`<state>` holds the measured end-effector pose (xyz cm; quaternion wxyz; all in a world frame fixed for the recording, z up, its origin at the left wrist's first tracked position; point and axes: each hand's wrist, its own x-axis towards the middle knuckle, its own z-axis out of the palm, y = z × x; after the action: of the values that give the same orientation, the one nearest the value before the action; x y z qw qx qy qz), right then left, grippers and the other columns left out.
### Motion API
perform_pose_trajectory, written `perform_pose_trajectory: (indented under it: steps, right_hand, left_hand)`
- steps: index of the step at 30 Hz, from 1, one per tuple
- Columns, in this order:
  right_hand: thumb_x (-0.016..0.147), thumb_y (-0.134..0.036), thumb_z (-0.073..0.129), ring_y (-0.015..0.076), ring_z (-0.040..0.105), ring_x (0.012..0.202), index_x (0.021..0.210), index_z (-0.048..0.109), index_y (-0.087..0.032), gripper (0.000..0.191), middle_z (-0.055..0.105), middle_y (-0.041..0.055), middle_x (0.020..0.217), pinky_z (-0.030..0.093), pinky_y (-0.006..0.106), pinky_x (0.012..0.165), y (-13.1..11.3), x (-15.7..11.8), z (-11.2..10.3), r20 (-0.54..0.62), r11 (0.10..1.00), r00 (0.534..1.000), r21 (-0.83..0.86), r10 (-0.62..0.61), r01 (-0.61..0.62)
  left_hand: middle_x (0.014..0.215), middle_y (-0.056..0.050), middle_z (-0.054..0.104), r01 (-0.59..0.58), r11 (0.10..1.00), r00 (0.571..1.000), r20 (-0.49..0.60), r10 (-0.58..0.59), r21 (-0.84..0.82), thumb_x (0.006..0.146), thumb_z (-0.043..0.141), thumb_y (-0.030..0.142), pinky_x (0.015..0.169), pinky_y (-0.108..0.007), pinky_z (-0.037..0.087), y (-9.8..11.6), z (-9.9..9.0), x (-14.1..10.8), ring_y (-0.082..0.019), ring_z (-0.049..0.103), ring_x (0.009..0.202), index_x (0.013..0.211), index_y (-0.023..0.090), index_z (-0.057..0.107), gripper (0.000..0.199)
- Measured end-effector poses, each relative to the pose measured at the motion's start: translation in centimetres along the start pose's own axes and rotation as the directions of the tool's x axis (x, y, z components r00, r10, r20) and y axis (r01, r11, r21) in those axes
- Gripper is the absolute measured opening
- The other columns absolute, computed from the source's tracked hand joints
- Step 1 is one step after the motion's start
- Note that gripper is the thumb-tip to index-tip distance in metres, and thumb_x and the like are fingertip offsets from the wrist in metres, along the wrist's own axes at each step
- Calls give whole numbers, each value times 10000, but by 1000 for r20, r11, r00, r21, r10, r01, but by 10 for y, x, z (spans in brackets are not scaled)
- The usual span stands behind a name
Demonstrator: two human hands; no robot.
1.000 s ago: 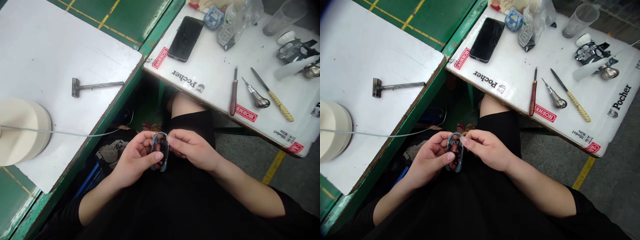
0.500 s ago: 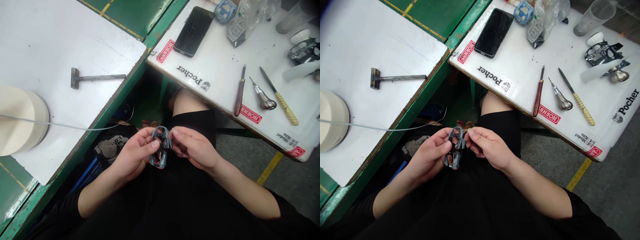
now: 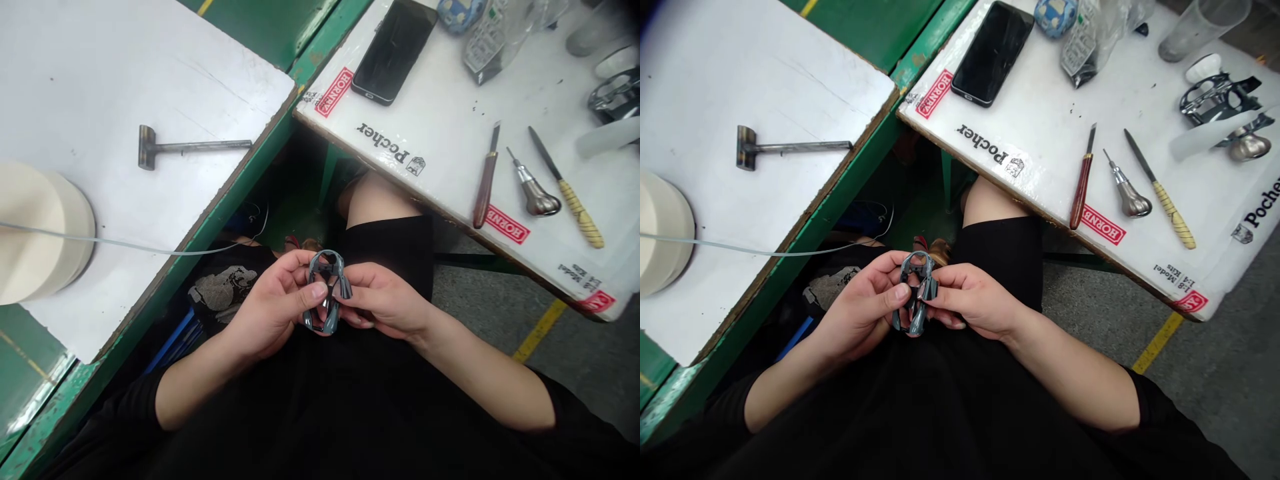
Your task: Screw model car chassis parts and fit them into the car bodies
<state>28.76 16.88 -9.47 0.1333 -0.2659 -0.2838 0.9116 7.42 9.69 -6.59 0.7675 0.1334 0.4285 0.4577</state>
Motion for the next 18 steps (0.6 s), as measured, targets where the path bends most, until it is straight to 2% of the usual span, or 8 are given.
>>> perform_pose_trajectory:
  steps: [6,11,14,18]
  right_hand:
    - [969,-580,987,68,504,491,919,833,-132,477,775,43,770,369,190,403,1,-1,-2,-38,999,999,-43,27,-28]
    - [909,-537,1046,65,524,504,903,811,-131,470,767,37,765,384,177,411,4,-3,1,-84,999,996,-35,36,-39]
    - [982,-547,987,92,622,570,924,804,-130,459,779,49,816,512,193,480,5,-5,-2,-64,1000,998,-24,10,-12]
    - [1014,-456,960,166,756,773,1119,820,-146,356,804,66,958,666,254,602,-1,-10,-11,67,999,997,43,25,-28]
  left_hand:
    - [1020,-35,790,-8,1000,1000,-22,9,30,954,1021,267,628,-290,738,-3,3,-3,-158,779,735,1324,184,777,451]
    - [1004,-33,782,-24,999,999,-39,26,47,949,1025,257,666,-299,742,-6,4,-4,-173,788,771,1313,183,771,450]
    - [994,-26,763,-8,999,999,-36,9,31,985,996,282,661,-312,746,-3,4,-6,-180,795,772,1307,186,769,406]
    - [1018,-18,781,-54,998,999,6,54,25,1006,977,278,629,-261,720,5,5,-8,-143,780,728,1326,203,782,382]
